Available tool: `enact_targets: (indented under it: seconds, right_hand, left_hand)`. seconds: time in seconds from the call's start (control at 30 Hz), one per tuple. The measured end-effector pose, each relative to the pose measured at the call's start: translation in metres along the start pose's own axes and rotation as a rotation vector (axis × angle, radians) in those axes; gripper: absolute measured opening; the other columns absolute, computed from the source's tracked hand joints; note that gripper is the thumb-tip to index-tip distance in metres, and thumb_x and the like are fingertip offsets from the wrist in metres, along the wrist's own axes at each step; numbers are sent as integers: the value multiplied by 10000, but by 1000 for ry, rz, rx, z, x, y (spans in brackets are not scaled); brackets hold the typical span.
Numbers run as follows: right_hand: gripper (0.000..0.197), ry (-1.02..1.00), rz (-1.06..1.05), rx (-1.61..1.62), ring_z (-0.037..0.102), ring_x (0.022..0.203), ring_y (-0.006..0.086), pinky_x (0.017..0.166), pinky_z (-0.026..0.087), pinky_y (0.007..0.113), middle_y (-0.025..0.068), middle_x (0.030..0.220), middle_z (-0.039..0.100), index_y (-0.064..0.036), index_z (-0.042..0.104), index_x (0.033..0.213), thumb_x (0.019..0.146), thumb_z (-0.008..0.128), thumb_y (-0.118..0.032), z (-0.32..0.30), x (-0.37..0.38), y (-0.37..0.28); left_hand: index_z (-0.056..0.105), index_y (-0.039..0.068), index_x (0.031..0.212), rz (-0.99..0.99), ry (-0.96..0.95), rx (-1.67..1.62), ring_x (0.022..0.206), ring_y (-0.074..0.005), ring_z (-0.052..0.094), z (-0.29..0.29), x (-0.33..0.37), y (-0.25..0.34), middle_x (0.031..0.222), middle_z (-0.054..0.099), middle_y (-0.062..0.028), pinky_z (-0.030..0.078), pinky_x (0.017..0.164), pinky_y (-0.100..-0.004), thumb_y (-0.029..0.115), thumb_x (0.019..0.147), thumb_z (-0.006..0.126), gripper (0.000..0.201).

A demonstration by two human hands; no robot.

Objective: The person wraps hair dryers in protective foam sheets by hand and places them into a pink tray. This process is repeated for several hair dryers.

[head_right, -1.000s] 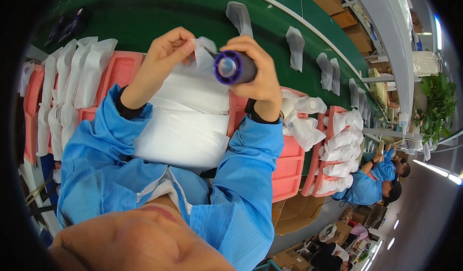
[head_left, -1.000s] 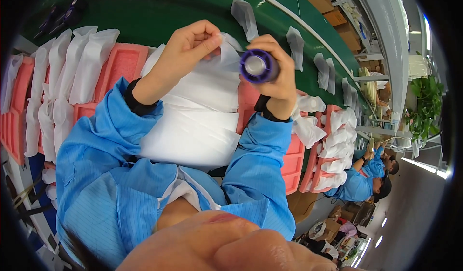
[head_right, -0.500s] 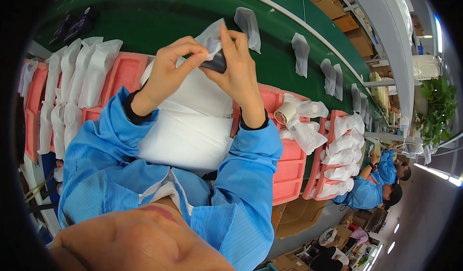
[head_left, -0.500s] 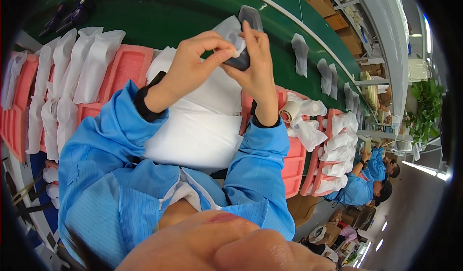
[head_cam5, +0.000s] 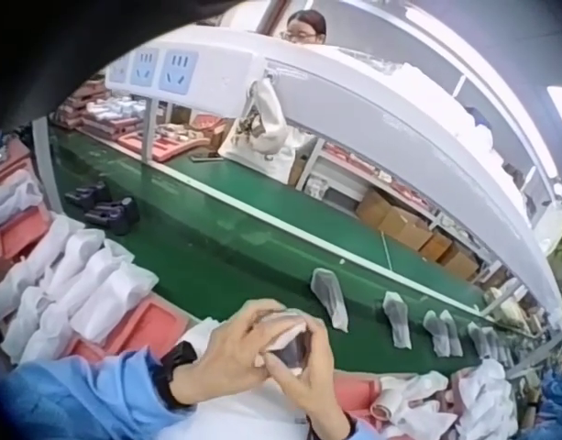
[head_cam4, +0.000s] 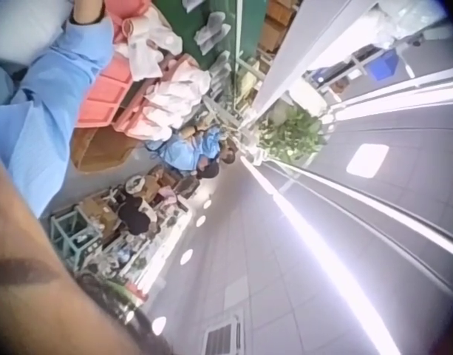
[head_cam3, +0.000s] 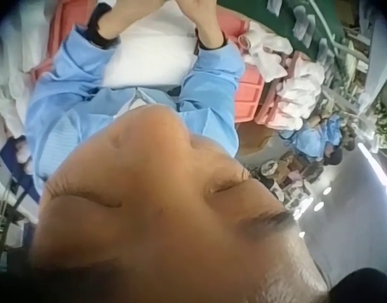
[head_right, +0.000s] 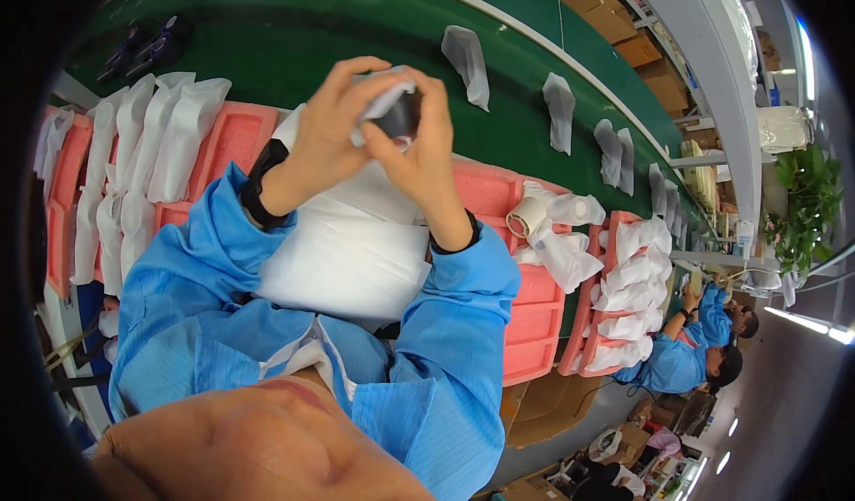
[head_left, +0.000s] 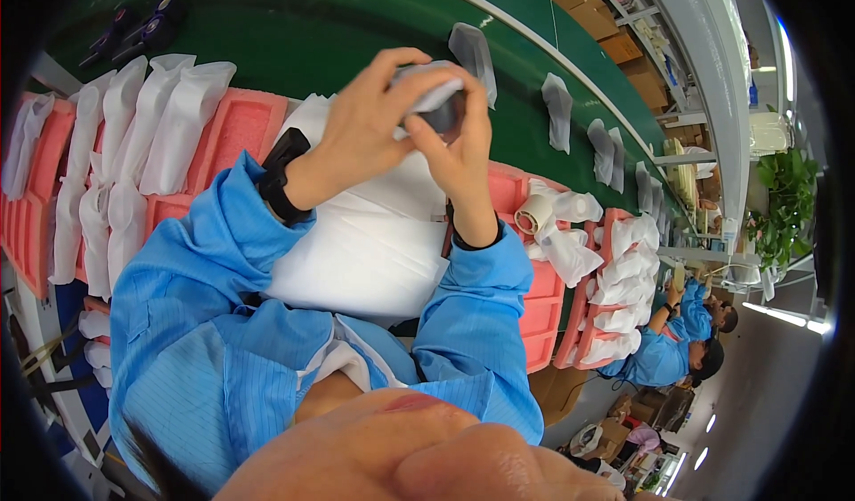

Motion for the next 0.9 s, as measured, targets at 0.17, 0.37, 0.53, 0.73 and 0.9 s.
enact_targets:
  seconds: [0.17, 0.37, 0.53, 0.73, 0.9]
  right_hand:
    - [614, -47, -1, 222, 527, 1064, 189, 821, 459, 299, 111, 1172, 527, -4, 448, 1258, 747, 748, -167, 5, 0, -14]
    - [506, -199, -16, -173, 609, 879, 195, 735, 480, 292, 89, 951, 613, -2, 499, 1178, 738, 726, -108, 9, -5, 12]
    - [399, 10, 158, -495, 614, 734, 357, 646, 482, 396, 180, 804, 599, 12, 501, 1028, 696, 713, -56, 2, -3, 15]
    - [336, -11, -6, -609, 588, 737, 422, 615, 470, 417, 213, 806, 598, 14, 486, 969, 710, 691, -50, 7, -5, 2]
    - [340, 74, 84, -494, 602, 703, 380, 611, 472, 399, 197, 803, 603, 18, 492, 973, 727, 706, -75, 8, -6, 6]
  left_hand:
    - [561, 92, 1139, -334, -97, -589, 971, -183, 556, -33, 16, -9, 1162, 540, -71, 448, 810, -256, 94, 774, 704, 393]
    - [588, 77, 1080, -331, -117, -799, 1031, -161, 521, -44, 21, -12, 1189, 524, -59, 418, 861, -265, 148, 784, 726, 334]
    - [626, 71, 1024, -250, 155, -302, 1030, -180, 526, -35, 15, -10, 1194, 514, -61, 439, 825, -276, 180, 754, 764, 322]
    - [665, 86, 927, -163, 218, -338, 1026, -204, 530, -24, 10, -4, 1176, 515, -72, 437, 798, -286, 158, 729, 774, 237]
    - [678, 76, 795, 19, 134, 105, 1007, -202, 532, -29, 12, 5, 1136, 533, -62, 435, 793, -283, 135, 711, 776, 141]
Point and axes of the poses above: each hand's wrist, its own x-axis towards the middle knuckle, its own z-axis out of the palm, y = z × x, the point moved 1 cm from there along x, towards the middle knuckle
